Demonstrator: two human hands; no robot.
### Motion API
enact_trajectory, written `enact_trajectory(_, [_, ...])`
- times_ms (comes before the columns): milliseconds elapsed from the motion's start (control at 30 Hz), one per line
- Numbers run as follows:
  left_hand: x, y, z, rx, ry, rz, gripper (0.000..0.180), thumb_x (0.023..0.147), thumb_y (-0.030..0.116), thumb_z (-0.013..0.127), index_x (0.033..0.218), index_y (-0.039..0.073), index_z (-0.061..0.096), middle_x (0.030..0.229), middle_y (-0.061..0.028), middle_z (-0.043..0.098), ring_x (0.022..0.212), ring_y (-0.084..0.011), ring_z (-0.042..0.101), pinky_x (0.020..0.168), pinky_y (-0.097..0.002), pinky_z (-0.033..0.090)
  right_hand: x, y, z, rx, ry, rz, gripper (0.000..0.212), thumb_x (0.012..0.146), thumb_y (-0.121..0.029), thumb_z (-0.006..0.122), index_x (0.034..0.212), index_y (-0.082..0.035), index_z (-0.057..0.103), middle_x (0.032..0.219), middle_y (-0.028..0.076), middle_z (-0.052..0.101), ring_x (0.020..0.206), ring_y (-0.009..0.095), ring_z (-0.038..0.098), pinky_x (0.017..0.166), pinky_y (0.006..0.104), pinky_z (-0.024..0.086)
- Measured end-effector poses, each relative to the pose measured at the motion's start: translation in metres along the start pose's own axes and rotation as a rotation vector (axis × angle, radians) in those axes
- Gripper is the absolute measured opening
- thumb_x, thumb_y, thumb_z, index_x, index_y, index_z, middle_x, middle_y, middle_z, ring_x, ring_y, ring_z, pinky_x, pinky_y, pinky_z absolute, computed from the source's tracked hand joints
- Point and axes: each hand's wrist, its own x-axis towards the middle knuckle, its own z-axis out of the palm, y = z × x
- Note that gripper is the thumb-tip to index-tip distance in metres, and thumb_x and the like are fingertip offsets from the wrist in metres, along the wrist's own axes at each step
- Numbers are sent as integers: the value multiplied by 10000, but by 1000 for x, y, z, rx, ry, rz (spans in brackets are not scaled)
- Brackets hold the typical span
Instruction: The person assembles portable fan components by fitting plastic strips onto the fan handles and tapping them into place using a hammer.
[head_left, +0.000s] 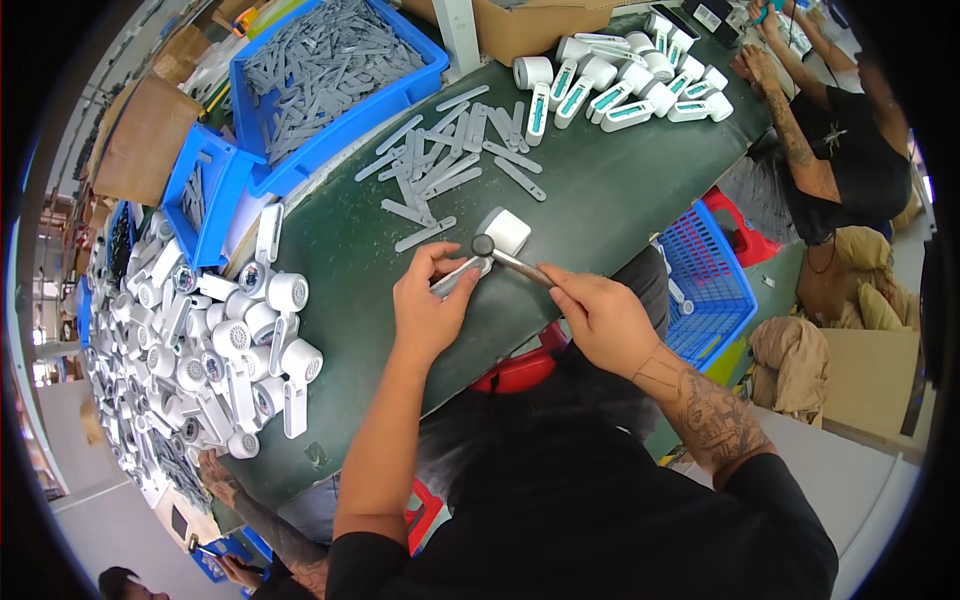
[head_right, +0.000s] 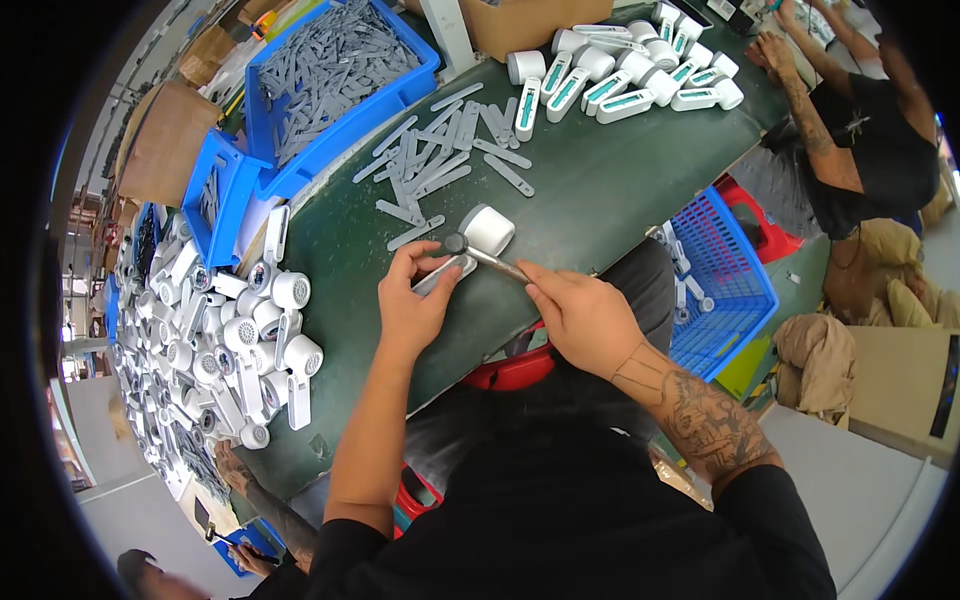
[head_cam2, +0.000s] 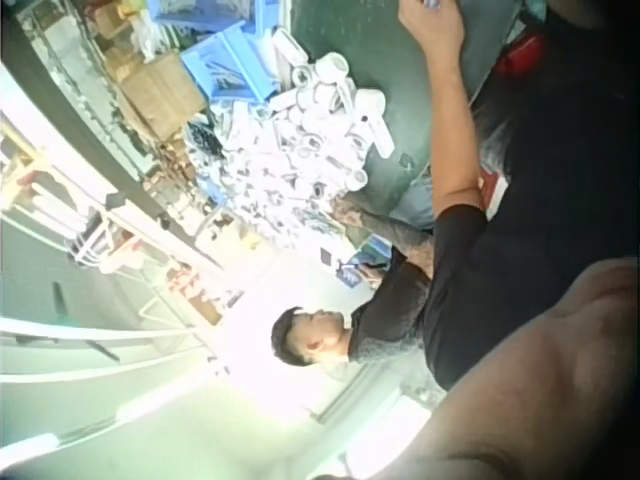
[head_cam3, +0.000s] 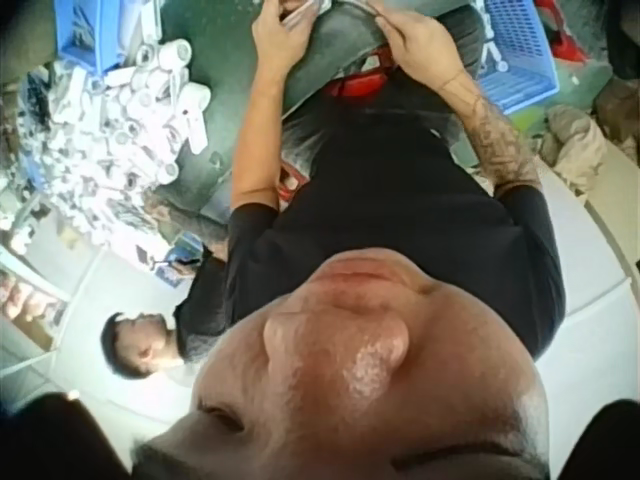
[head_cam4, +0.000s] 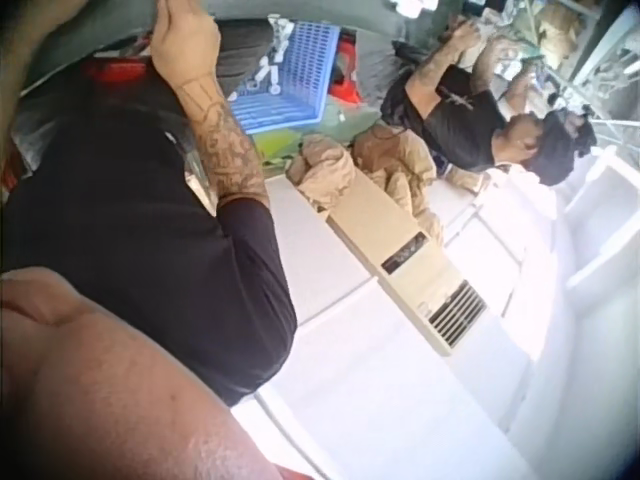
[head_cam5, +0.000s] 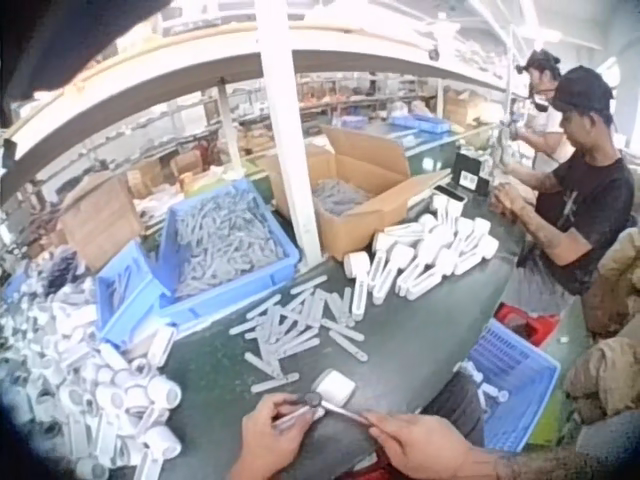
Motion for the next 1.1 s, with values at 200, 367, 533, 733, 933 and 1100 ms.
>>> enact_trajectory(200, [-3, 0, -7, -2, -9, -59, 486, 886, 150, 901, 1318, 45, 703, 1032, -116, 822, 962, -236, 781, 911, -366, 590, -3, -3, 9, -87, -52, 67, 363, 1088, -135, 635, 1434, -45, 692, 1052, 217, 746, 973, 398, 740, 849, 437, 593])
enact_trajectory(367, [-18, -6, -29, 335, 69, 307, 469, 810, 195, 946, 1212, 34, 767, 1050, -112, 787, 1022, -339, 725, 931, -416, 564, 12, -34, -28, -44, 98, -105, 384, 1102, -124, 615, 1463, -3, 662, 1181, 254, 764, 1058, 394, 762, 906, 399, 600])
enact_trajectory(533, [-17, -13, -32, 228, 40, 263, 233, 836, 88, 907, 1008, 6, 773, 930, -140, 733, 854, -315, 686, 765, -391, 543, 9, -26, 3, -78, 20, -147, 389, 1088, -157, 639, 1473, -126, 679, 1018, 176, 760, 876, 368, 739, 763, 432, 606])
enact_trajectory(733, [-13, -15, -28, 143, 82, 270, 234, 824, 126, 914, 955, 25, 748, 907, -115, 717, 843, -335, 667, 775, -426, 534, 1, -16, 20, -116, 97, -159, 404, 1080, -236, 650, 1483, -242, 671, 875, 99, 706, 753, 351, 727, 651, 465, 605])
enact_trajectory(933, [-19, -30, -25, 32, 135, 110, 582, 788, 163, 973, 1272, 64, 665, 896, -69, 744, 867, -290, 716, 795, -408, 573, 6, -41, 27, -298, -70, -76, 404, 1072, -228, 663, 1475, -211, 684, 826, 91, 683, 720, 332, 714, 625, 462, 589])
enact_trajectory(1100, [-18, -35, -22, -15, 149, 108, 735, 780, 179, 993, 1385, 78, 589, 881, -64, 756, 853, -263, 733, 778, -391, 581, 13, -51, 44, -302, -146, -133, 418, 1064, -243, 681, 1482, -219, 683, 795, 87, 664, 676, 337, 699, 585, 471, 575])
